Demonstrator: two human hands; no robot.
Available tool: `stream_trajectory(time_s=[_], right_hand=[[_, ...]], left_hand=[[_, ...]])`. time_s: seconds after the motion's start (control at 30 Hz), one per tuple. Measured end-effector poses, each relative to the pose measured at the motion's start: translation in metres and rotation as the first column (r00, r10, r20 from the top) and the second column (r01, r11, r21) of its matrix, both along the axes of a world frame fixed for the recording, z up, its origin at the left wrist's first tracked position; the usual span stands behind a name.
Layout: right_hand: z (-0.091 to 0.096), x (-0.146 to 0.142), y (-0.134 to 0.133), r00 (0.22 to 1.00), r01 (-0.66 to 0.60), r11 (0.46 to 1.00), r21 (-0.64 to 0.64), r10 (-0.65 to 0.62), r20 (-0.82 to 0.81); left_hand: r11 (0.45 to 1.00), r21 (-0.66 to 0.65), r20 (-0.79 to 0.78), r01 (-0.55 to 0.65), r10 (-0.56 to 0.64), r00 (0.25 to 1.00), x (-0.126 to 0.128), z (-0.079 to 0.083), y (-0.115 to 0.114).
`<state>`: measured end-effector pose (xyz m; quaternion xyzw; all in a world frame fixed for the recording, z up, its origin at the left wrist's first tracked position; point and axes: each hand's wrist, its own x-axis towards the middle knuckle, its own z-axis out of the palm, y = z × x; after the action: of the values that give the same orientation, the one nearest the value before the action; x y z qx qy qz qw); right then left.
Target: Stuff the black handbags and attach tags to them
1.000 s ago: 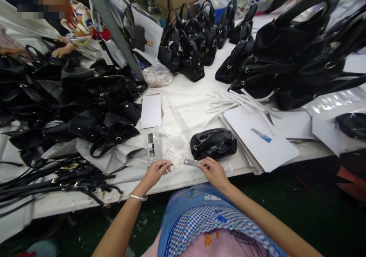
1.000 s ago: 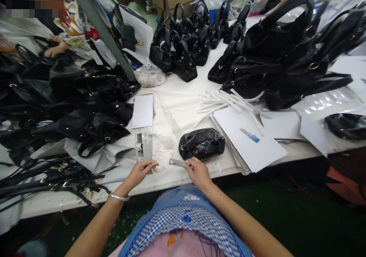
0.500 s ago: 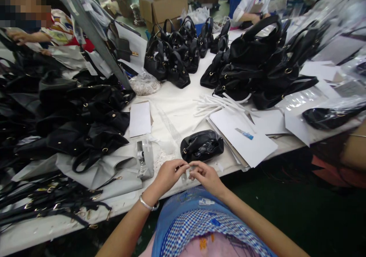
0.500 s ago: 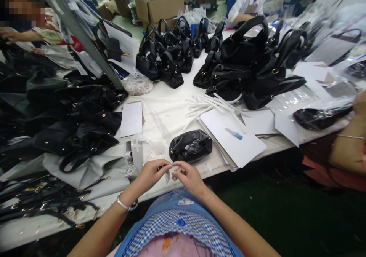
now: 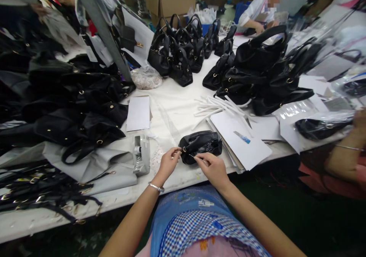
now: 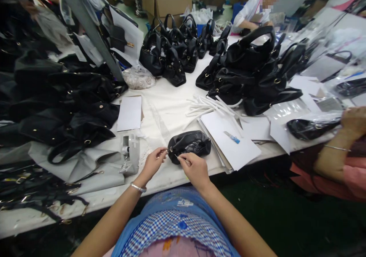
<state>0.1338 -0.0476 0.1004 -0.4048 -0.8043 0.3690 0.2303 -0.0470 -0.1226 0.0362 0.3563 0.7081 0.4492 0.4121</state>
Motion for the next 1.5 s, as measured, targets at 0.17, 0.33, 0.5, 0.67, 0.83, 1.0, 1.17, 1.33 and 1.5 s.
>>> stream_trajectory(time_s=[0.17,0.33,0.5,0.67,0.83,1.0,1.17,1.33,1.5], right_hand=[[-0.001,-0.011,0.003,0.997,-0.052,0.981,0.189,0.039,0.070],[-0.005,-0.016,0.004,0.993,-0.086,0.969,0.230,0.066,0.095],[-0.012,-0.020,0.006,0.988,-0.098,0.964,0.248,0.065,0.138],[-0.021,-0.029,0.007,0.980,-0.098,0.967,0.236,0.052,0.192],[-0.031,-0.039,0.005,0.964,-0.095,0.978,0.186,0.044,0.263],[-0.030,-0.036,0.002,0.985,-0.045,0.994,-0.099,0.060,0.161],[-0.025,-0.019,-0.004,0.975,-0.187,0.620,-0.762,0.020,-0.223],[-0.031,-0.010,-0.009,0.931,-0.303,0.464,-0.832,-0.041,-0.362],[-0.043,-0.008,-0.014,0.933,-0.335,0.575,-0.747,0.091,-0.348]], left_hand=[[0.995,0.102,-0.270,0.023,0.005,0.963,0.004,-0.020,0.010],[0.982,0.172,-0.168,-0.075,0.104,0.980,0.007,-0.017,0.012],[0.976,0.184,-0.052,-0.113,0.124,0.991,0.008,-0.023,0.011],[0.970,0.207,-0.053,-0.124,0.138,0.989,0.011,-0.028,0.011],[0.967,0.216,-0.128,-0.133,0.163,0.978,0.010,-0.026,0.012],[0.974,0.184,-0.077,-0.134,0.150,0.986,0.004,-0.019,-0.003],[0.966,0.110,0.288,-0.235,0.195,0.938,0.002,-0.004,-0.018],[0.960,0.149,0.500,-0.239,0.135,0.855,0.009,0.011,-0.015],[0.961,0.116,0.551,-0.253,0.149,0.821,0.011,0.011,-0.010]])
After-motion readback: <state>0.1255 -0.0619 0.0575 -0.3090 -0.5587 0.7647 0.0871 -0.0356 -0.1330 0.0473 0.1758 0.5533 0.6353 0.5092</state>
